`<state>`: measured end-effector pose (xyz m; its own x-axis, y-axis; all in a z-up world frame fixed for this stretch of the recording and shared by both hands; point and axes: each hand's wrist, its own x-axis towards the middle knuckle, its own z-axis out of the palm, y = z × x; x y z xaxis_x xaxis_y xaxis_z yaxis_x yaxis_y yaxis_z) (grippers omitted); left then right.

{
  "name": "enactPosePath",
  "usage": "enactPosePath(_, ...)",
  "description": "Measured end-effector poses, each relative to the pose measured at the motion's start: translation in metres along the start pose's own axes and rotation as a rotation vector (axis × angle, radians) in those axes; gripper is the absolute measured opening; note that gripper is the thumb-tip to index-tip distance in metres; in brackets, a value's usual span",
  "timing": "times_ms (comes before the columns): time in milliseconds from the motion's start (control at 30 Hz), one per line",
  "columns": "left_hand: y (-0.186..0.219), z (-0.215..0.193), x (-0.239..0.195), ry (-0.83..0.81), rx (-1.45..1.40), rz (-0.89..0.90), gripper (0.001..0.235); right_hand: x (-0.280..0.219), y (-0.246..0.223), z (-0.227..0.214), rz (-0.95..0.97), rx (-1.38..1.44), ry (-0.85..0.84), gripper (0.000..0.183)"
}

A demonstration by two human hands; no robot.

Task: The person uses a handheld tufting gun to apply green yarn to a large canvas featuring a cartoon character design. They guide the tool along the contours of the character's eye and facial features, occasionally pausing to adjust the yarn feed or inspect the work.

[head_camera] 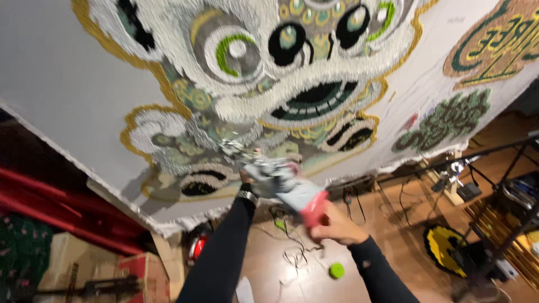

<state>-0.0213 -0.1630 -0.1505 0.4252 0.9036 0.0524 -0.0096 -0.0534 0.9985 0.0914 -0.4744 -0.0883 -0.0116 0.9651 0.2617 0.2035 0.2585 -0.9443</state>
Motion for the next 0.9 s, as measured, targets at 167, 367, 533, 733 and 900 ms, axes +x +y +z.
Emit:
enactPosePath(167, -0.04, -0.023, -0.017, -0.066, -0.155, -0.227, 0.039, 0.021, -0.04, -0.026, 0.225, 0.007, 0.05, 0.084)
enactPosePath(367, -0.104, -0.036, -0.047, -0.271, -0.421, -0.289, 0.054, -0.024, 0.067, -0.102, 0.862, -0.085, 0.427, 0.075)
enactPosePath(533, -0.147, -0.029, -0.059, -0.377, -0.269, -0.329, 0.048, -0.061, 0.217, -0.144, 1.035, -0.145, 0.512, 0.066)
enactPosePath(733, -0.264, 0.02, -0.052, -0.459, -0.332, -0.499, 0.046, -0.101, 0.397, -0.156, 1.146, -0.492, 0.392, 0.063)
enactPosePath(900, -0.398, 0.059, -0.037, -0.562, -0.258, -0.542, 0.047, -0.135, 0.564, -0.133, 1.1, -0.474, 0.396, 0.057)
